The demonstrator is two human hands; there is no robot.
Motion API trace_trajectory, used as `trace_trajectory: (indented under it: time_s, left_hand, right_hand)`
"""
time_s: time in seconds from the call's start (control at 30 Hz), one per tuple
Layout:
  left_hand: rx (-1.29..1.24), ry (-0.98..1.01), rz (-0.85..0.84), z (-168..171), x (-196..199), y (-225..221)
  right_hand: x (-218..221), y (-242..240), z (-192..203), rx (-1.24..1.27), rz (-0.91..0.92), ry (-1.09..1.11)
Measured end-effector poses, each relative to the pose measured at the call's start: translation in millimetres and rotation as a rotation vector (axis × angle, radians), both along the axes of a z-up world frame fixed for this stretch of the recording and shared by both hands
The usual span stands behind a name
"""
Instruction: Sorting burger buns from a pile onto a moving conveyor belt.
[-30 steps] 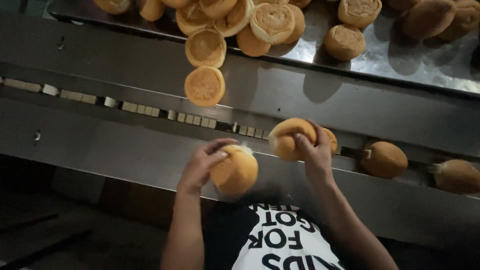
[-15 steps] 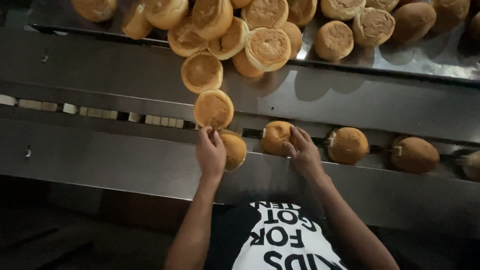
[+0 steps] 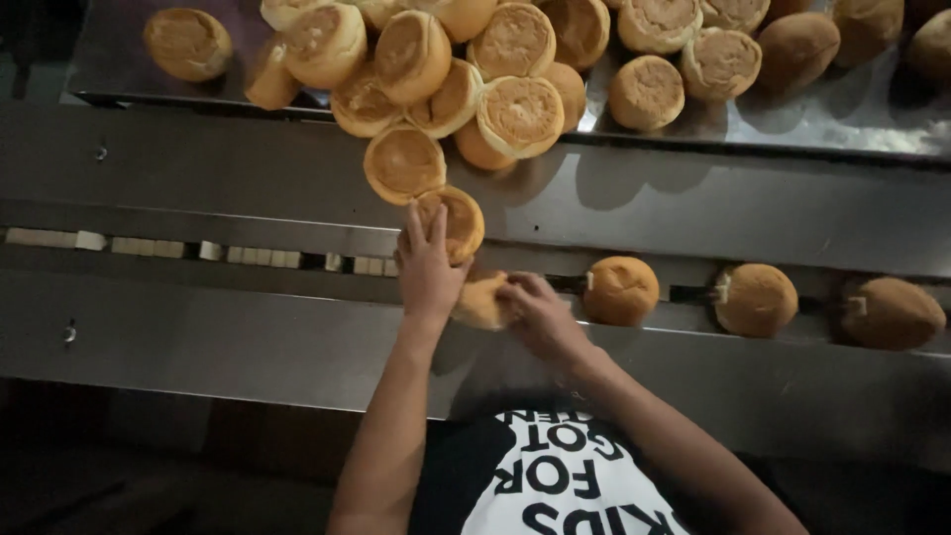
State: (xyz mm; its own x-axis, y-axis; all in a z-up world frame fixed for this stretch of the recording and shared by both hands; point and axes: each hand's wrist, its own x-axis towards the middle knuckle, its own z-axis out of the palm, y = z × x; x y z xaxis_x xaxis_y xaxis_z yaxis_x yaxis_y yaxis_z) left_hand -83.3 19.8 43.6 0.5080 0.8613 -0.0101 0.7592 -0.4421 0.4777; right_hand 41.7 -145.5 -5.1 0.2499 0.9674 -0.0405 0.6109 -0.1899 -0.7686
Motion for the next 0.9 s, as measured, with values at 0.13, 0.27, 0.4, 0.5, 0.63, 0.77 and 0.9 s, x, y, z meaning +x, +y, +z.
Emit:
trace_trajectory:
  time_s: [0.13,0.27,0.4,0.5,0.63,0.77,0.9]
  left_hand:
    - [-0.007,-0.285,0.060,-4,-6,11]
    - [-0.416,-0.681,0.019,21,-31,-2]
    - [-1.019,-0.811,0.137,20,-39,-41]
    - [-1.391,-0.979,-0.070,5,-34,-67]
    - [-1.555,-0.914,-0.049,20,-32,-84]
    - [-1.342,-0.850,0.178,-22,-30,-78]
    - [-0.515,-0.442,0.111,38,-19,-60]
  right_hand:
    - [43,-43,5,0.171,-0.089,-0.227]
    - [68,-64,-29,0.315,-0.064,-0.452]
    - [83,-78,-17,0.160,-0.094,-0.364]
    - [70,-68,7,0.213,-0.248,-0.219]
    - [63,-60,4,0.305,-0.048,0.702]
    - [42,-56,31,0.107,-0.042,1.038]
    - [32,-32,36,0.108,-0.367,0.977]
